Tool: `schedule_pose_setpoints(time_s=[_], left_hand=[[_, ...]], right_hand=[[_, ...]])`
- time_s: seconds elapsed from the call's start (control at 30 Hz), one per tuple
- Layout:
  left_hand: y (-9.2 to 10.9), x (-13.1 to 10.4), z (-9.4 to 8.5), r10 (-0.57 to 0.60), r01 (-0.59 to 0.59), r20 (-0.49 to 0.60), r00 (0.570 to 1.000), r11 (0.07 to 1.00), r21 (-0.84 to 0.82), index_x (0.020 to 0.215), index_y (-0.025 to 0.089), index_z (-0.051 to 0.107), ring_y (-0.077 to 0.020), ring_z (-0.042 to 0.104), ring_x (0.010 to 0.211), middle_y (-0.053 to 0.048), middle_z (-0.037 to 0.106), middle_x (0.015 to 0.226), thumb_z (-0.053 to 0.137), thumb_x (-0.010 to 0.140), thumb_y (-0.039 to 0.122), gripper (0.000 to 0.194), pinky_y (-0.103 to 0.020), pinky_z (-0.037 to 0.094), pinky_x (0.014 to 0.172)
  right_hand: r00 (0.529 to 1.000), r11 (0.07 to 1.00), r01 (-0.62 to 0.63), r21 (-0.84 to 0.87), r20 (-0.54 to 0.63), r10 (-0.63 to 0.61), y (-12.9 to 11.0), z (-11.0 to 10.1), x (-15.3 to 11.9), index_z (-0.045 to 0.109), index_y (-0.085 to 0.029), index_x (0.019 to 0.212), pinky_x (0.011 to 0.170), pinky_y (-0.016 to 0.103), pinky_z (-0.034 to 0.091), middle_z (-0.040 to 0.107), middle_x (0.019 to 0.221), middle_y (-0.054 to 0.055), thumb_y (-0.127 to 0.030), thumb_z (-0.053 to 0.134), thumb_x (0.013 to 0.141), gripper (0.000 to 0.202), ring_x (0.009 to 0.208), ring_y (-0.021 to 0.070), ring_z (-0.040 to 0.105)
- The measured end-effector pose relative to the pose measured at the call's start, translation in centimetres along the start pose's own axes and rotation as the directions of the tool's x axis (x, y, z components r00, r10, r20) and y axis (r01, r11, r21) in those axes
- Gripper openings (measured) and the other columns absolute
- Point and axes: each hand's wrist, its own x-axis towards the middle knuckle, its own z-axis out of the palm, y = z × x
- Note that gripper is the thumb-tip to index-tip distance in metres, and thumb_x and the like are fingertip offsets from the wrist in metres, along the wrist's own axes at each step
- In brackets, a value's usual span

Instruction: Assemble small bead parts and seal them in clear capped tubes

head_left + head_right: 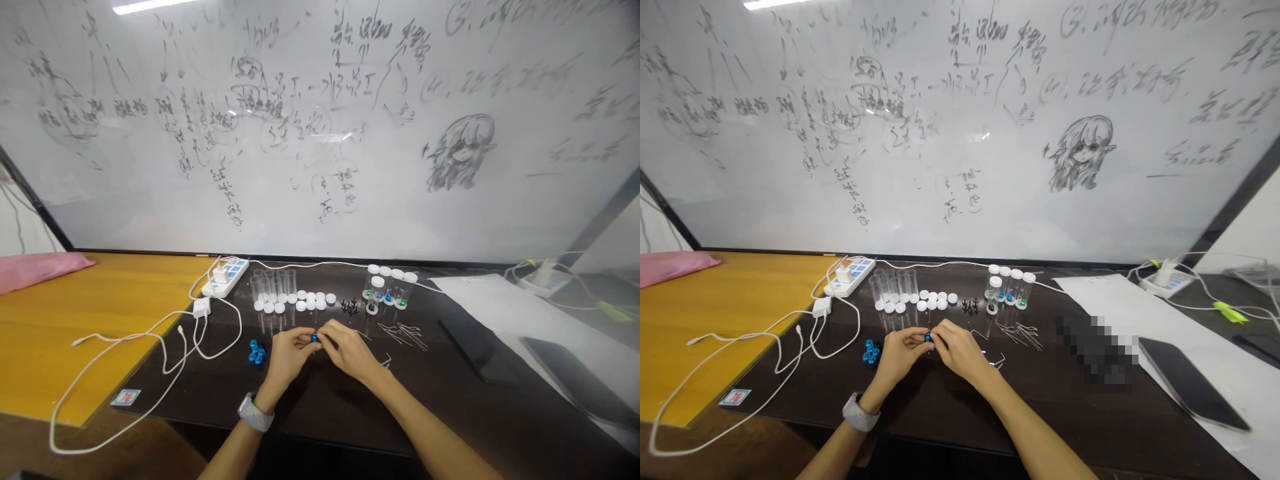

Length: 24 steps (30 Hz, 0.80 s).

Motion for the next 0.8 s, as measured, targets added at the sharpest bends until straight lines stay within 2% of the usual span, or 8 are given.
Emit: schedule_pose_setpoints(time_s=[0.1, 0.2, 0.33, 0.43, 0.57, 0.8], left_hand=[[-0.07, -0.02, 0.0, -0.003, 0.004, 0.019, 1.0, 1.0, -0.023, 0.092, 0.016, 0.078, -0.026, 0.077, 0.076, -0.008, 0.079, 0.078, 0.084, 0.067, 0.023, 0.027, -0.035, 0.063, 0.075], [-0.02, -0.05, -0.01, -0.019, 0.023, 0.049, 0.999, 0.995, -0.094, 0.094, 0.015, 0.077, -0.0264, 0.077, 0.078, -0.008, 0.079, 0.08, 0.085, 0.065, 0.024, 0.032, -0.035, 0.064, 0.075], [-0.06, -0.02, -0.01, -0.044, 0.057, 0.067, 0.997, 0.979, -0.195, 0.094, 0.014, 0.076, -0.0262, 0.076, 0.079, -0.008, 0.079, 0.08, 0.087, 0.063, 0.027, 0.035, -0.035, 0.063, 0.076], [-0.03, 0.0, 0.03, -0.044, 0.055, 0.063, 0.997, 0.979, -0.198, 0.093, 0.014, 0.076, -0.0257, 0.076, 0.078, -0.008, 0.078, 0.079, 0.087, 0.064, 0.028, 0.034, -0.035, 0.063, 0.076], [0.25, -0.03, 0.09, -0.044, 0.051, 0.046, 0.998, 0.983, -0.178, 0.091, 0.014, 0.077, -0.0254, 0.076, 0.078, -0.008, 0.078, 0.079, 0.087, 0.063, 0.029, 0.033, -0.034, 0.063, 0.075], [0.36, -0.1, 0.15, -0.049, 0.055, 0.039, 0.998, 0.98, -0.193, 0.09, 0.015, 0.076, -0.0252, 0.076, 0.077, -0.007, 0.078, 0.078, 0.087, 0.063, 0.03, 0.033, -0.035, 0.063, 0.075]], right_hand=[[1.0, 0.999, 0.019, -0.038, 0.007, -0.019, -0.14, -0.13, 0.0, 0.064, -0.022, 0.099, 0.07, 0.027, 0.048, 0.062, 0.089, 0.006, -0.02, 0.044, 0.101, 0.02, 0.081, 0.0187, 0.062], [1.0, 1.0, 0.01, -0.003, -0.016, -0.011, -0.21, -0.14, 0.07, 0.065, -0.022, 0.098, 0.071, 0.027, 0.048, 0.063, 0.09, 0.005, -0.021, 0.046, 0.101, 0.019, 0.081, 0.0186, 0.062], [0.99, 0.985, -0.098, 0.14, -0.09, 0.111, -0.29, 0.03, 0.42, 0.069, -0.022, 0.09, 0.064, 0.025, 0.046, 0.062, 0.08, 0.002, -0.024, 0.054, 0.097, 0.016, 0.068, 0.0154, 0.059], [0.972, 0.96, -0.178, 0.215, -0.113, 0.205, -0.29, 0.16, 0.65, 0.071, -0.021, 0.084, 0.058, 0.024, 0.044, 0.061, 0.072, 0.0, -0.026, 0.061, 0.092, 0.014, 0.062, 0.0143, 0.056], [0.955, 0.925, -0.245, 0.291, -0.091, 0.282, -0.03, 0.22, 0.67, 0.074, -0.02, 0.083, 0.056, 0.024, 0.042, 0.063, 0.069, 0.0, -0.028, 0.064, 0.089, 0.014, 0.063, 0.0147, 0.057], [0.943, 0.886, -0.292, 0.36, -0.043, 0.329, 0.34, 0.38, 0.68, 0.076, -0.019, 0.086, 0.059, 0.026, 0.045, 0.071, 0.071, 0.002, -0.033, 0.064, 0.088, 0.019, 0.064, 0.0164, 0.061]])
